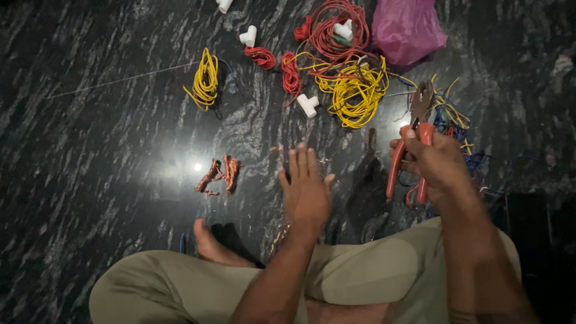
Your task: The person prepares copper wires by using pliers to strip the insulation off the ends of several red and yellow electrical wires, then gathers the stripped copper strands together.
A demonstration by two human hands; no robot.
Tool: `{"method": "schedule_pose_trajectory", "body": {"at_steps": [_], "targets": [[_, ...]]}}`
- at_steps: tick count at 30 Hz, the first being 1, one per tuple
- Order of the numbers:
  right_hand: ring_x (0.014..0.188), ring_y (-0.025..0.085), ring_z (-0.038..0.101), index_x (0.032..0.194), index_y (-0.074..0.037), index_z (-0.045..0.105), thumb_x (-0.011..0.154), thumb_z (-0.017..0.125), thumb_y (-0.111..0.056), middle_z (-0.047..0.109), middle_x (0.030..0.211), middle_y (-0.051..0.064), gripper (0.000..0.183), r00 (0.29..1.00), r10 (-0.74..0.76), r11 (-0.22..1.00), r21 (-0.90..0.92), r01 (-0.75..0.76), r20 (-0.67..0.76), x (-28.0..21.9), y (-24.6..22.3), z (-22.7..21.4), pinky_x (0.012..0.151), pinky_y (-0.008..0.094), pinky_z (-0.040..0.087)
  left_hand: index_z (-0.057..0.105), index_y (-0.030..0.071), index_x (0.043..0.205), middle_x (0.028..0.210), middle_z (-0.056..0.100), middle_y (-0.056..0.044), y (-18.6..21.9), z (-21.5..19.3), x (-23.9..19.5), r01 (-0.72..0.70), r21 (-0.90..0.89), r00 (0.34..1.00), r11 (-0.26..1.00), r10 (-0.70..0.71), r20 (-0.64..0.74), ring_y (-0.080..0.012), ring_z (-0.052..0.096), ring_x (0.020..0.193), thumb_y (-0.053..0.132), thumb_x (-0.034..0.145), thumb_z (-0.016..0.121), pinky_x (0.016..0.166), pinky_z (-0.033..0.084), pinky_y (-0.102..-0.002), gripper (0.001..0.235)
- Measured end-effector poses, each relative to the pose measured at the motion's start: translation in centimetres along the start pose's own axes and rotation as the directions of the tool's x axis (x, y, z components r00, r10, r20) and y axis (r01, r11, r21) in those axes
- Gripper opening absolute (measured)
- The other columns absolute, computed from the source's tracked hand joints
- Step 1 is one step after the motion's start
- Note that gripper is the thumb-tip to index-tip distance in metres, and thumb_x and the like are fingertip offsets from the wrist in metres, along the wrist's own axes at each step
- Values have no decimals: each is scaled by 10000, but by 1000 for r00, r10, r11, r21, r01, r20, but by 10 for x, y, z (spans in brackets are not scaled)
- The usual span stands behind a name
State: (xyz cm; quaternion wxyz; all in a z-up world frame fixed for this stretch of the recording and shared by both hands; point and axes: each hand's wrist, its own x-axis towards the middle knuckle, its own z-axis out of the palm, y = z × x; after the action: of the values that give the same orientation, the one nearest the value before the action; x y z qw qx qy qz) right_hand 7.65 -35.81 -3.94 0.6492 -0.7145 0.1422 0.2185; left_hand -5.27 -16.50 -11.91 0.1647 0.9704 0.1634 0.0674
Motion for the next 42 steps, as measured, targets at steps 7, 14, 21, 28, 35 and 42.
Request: {"method": "schedule_pose_trajectory", "body": {"at_steps": [7, 14, 21, 28, 35, 42], "targets": [[954, 240, 705, 1197, 1, 631, 1014, 581, -201, 707, 1091, 155, 277, 1000, 13, 1000, -14, -14, -11, -2, -4, 3, 838, 428, 600, 351, -31, 1523, 1649, 265, -192, 0, -3, -2, 132, 63, 990, 989, -128, -57, -360, 220, 1525, 417, 939, 615, 1172, 209, -591, 782], [933, 239, 707, 1191, 1, 634, 1015, 563, -189, 704, 1076, 155, 268, 1000, 2, 1000, -1, -2, -19, -3, -6, 2, 828, 416, 607, 479, 66, 1455, 1571, 315, -219, 20, -47, 10, 117, -46, 985, 992, -122, -122, -465, 262, 1428, 653, 879, 590, 1098, 230, -641, 830], [933, 243, 714, 1204, 6, 632, 1014, 560, -194, 714, 1074, 144, 285, 1000, 1, 1000, -18, -1, -12, 5, -2, -1, 828, 405, 605, 679, 128, 1181, 1284, 616, -131, -10, -65, 63, 186, -388, 870, 903, -335, -361, -342, 545, 1271, 327, 1019, 620, 1089, 417, -511, 264], [947, 248, 708, 1197, 19, 629, 1019, 576, -210, 698, 1080, 147, 295, 1000, 9, 1000, -6, -9, -3, 3, -2, 0, 843, 409, 607, 695, 68, 1135, 1116, 692, -144, -57, -51, 148, 139, -161, 940, 977, -182, -290, -379, 624, 1070, 226, 751, 821, 892, 476, -495, 434], [983, 267, 709, 1217, 13, 622, 1012, 568, -209, 692, 1118, 164, 307, 999, 31, 1000, -4, -31, -7, 11, -1, 0, 881, 419, 602, 814, 160, 950, 932, 762, -123, -65, -54, 185, 275, -321, 955, 906, -297, -20, -325, 729, 840, 270, 815, 812, 743, 561, -444, 175], [1004, 287, 715, 1235, 13, 606, 1010, 569, -209, 696, 1124, 171, 318, 999, 39, 999, -5, -39, -2, 13, 4, -2, 889, 428, 597, 778, 54, 949, 864, 784, -143, -93, -50, 230, 41, -941, 948, 337, -310, -70, -181, 749, 662, 167, 845, 744, 578, 510, -341, 156]]}}
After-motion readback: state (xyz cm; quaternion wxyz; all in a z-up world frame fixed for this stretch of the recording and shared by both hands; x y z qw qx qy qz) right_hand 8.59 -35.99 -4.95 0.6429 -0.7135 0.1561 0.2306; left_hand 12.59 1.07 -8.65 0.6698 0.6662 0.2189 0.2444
